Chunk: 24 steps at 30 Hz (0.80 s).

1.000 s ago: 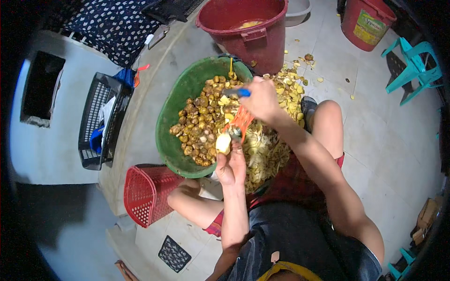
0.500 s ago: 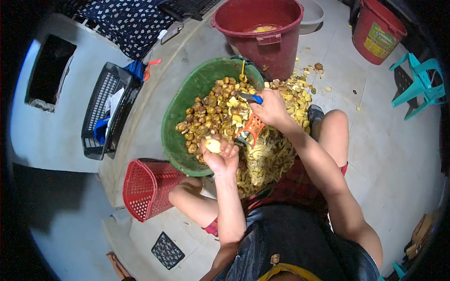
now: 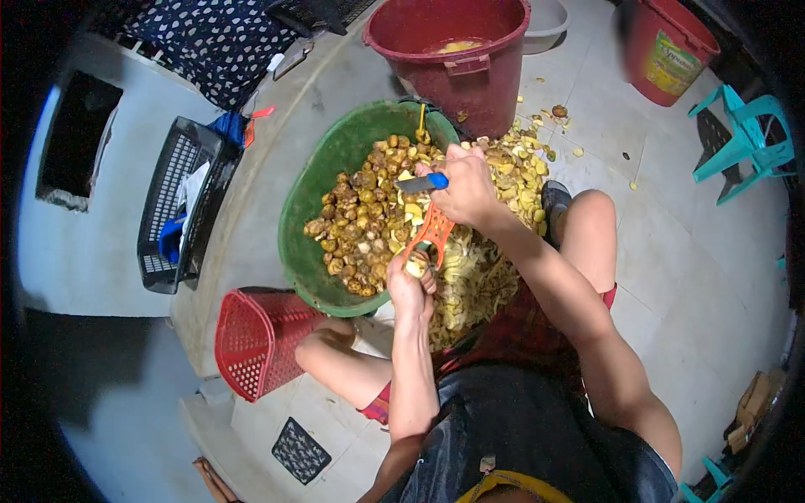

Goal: The person peels small yellow fruits using a hand peeler while sitting on the floor, placing the peeled fruit into a red bucket.

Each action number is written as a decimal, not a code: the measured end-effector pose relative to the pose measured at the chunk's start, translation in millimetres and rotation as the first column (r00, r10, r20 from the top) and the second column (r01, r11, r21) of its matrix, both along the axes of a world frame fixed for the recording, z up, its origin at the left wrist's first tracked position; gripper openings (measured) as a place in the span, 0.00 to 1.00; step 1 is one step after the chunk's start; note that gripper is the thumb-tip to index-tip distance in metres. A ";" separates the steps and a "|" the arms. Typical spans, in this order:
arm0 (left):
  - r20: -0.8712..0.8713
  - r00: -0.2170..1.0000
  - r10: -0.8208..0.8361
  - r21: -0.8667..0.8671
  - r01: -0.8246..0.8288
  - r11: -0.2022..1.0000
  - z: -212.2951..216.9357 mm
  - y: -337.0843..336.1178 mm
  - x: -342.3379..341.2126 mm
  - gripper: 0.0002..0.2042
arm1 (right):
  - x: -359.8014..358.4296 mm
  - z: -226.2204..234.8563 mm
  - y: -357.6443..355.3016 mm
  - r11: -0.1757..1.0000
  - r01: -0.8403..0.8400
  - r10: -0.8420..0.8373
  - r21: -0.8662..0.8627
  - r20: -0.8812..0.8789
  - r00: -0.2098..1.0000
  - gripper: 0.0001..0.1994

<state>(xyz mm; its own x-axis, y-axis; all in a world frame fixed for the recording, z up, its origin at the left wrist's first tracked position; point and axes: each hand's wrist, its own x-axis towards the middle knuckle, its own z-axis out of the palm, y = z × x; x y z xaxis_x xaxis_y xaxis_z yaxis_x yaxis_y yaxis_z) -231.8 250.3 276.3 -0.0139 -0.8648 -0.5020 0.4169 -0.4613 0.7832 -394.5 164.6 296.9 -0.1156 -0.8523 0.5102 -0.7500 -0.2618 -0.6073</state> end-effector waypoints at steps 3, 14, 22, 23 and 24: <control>0.002 0.999 -0.044 -0.014 0.044 0.999 -0.1 8.4 4.1 0.15 | -15.6 -2.3 -7.1 0.981 0.124 -0.103 0.152 -0.138 0.985 0.12; -0.211 0.971 -0.110 -0.039 0.104 0.994 2.0 3.9 11.6 0.17 | -18.9 -1.0 -4.7 0.970 0.043 -0.031 0.239 -0.053 0.998 0.08; -0.435 0.889 -0.143 0.117 0.214 0.970 -6.5 2.9 11.6 0.21 | -6.9 4.1 10.5 0.958 -0.107 0.103 -0.265 -0.027 0.994 0.17; -0.438 0.884 -0.165 0.098 0.229 0.968 -6.2 0.1 11.6 0.21 | -16.3 6.5 3.6 0.982 0.050 -0.055 -0.180 -0.020 0.998 0.17; -0.436 0.885 -0.165 0.094 0.227 0.969 -7.4 -0.3 13.2 0.21 | -25.1 7.1 -0.5 0.974 0.208 -0.211 -0.092 -0.027 0.977 0.17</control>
